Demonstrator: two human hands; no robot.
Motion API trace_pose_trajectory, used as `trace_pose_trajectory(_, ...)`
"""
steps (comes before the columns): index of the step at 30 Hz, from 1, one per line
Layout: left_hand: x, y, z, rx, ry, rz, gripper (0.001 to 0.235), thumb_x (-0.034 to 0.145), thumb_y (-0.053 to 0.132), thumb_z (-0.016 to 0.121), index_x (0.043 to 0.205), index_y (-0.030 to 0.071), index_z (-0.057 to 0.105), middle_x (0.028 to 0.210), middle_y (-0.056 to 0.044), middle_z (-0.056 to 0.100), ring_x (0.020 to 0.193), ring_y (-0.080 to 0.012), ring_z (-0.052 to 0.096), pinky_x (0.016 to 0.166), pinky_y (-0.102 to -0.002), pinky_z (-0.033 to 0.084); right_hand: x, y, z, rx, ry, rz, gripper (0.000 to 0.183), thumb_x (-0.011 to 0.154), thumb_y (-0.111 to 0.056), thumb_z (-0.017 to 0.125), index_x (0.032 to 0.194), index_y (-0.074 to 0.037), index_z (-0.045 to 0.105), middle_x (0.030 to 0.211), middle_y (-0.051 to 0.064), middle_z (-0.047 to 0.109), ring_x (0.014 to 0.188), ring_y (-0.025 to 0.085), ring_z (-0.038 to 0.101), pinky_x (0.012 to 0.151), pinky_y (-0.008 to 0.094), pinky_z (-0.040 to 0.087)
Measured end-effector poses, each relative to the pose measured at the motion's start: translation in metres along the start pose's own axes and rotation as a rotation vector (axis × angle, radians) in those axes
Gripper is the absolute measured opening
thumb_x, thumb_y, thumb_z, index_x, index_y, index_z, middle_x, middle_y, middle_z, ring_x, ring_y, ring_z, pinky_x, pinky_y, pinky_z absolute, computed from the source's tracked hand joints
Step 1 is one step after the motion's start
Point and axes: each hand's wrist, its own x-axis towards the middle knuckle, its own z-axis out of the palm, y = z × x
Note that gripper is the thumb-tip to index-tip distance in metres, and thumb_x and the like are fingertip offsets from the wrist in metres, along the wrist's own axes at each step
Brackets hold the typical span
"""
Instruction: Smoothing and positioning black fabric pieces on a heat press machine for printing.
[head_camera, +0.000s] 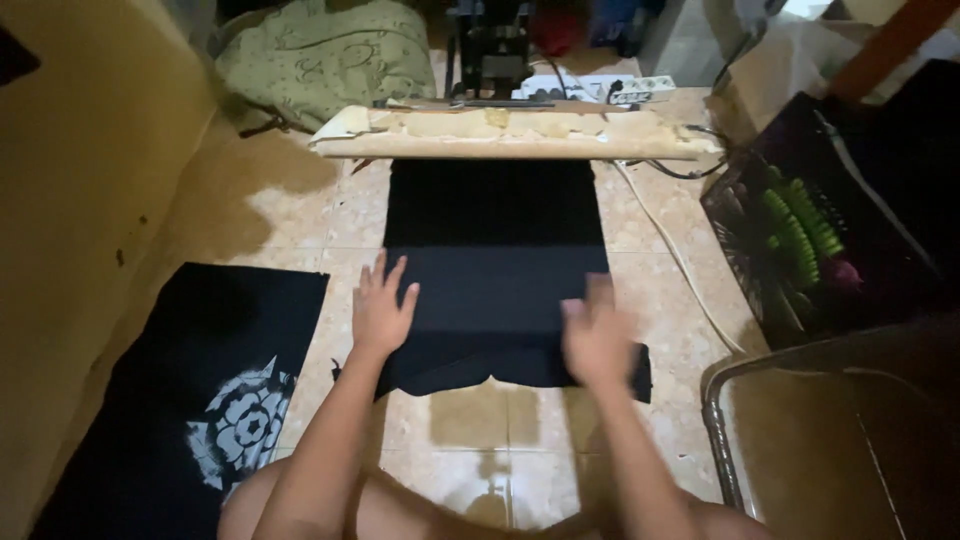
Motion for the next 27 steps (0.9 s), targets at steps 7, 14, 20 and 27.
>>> trace_pose_trajectory(7, 0.001, -0.021, -0.001, -0.190, -0.123, -0.176, 0.063, 0.107, 0.059, 0.033, 0.165, 0.038, 0.025, 0.172, -0.009, 0.018, 0.153, -0.0477, 0.021, 0.119, -0.067, 0.030, -0.006, -0.009, 0.042, -0.320, 0.131, -0.523, 0.051, 0.101, -0.063, 0.042, 0.143, -0.036, 0.057, 0.159, -0.005, 0.043, 0.148, 0.035, 0.032, 0.111, 0.062, 0.030)
trace_pose_trajectory(14, 0.005, 0.077, -0.021, 0.153, 0.120, 0.276, 0.064, 0.097, 0.048, 0.058, 0.157, 0.031, 0.042, 0.164, -0.011, 0.034, 0.149, -0.0510, 0.024, 0.109, -0.076, 0.028, 0.015, -0.052, 0.036, -0.223, 0.029, -0.565, 0.063, 0.102, -0.052, 0.048, 0.158, -0.023, 0.042, 0.167, 0.014, 0.031, 0.150, 0.049, 0.028, 0.115, 0.072, 0.025)
trace_pose_trajectory(20, 0.009, 0.107, 0.014, 0.123, -0.282, 0.282, 0.066, 0.101, 0.059, 0.029, 0.162, 0.035, 0.029, 0.174, -0.004, 0.014, 0.158, -0.0395, 0.010, 0.118, -0.075, 0.007, 0.015, -0.064, 0.057, -0.365, -0.138, -0.546, 0.058, 0.100, -0.054, 0.042, 0.156, -0.038, 0.041, 0.171, -0.004, 0.026, 0.157, 0.032, 0.022, 0.122, 0.068, 0.014)
trace_pose_trajectory(27, -0.001, 0.030, -0.015, 0.226, -0.192, 0.036, 0.058, 0.104, 0.059, 0.029, 0.161, 0.045, 0.029, 0.174, 0.004, 0.013, 0.159, -0.0332, 0.013, 0.118, -0.072, 0.020, 0.056, 0.002, 0.021, -0.367, -0.138, -0.144, 0.063, 0.105, -0.064, 0.025, 0.162, -0.038, 0.032, 0.174, -0.008, 0.017, 0.152, 0.045, 0.028, 0.118, 0.070, 0.026)
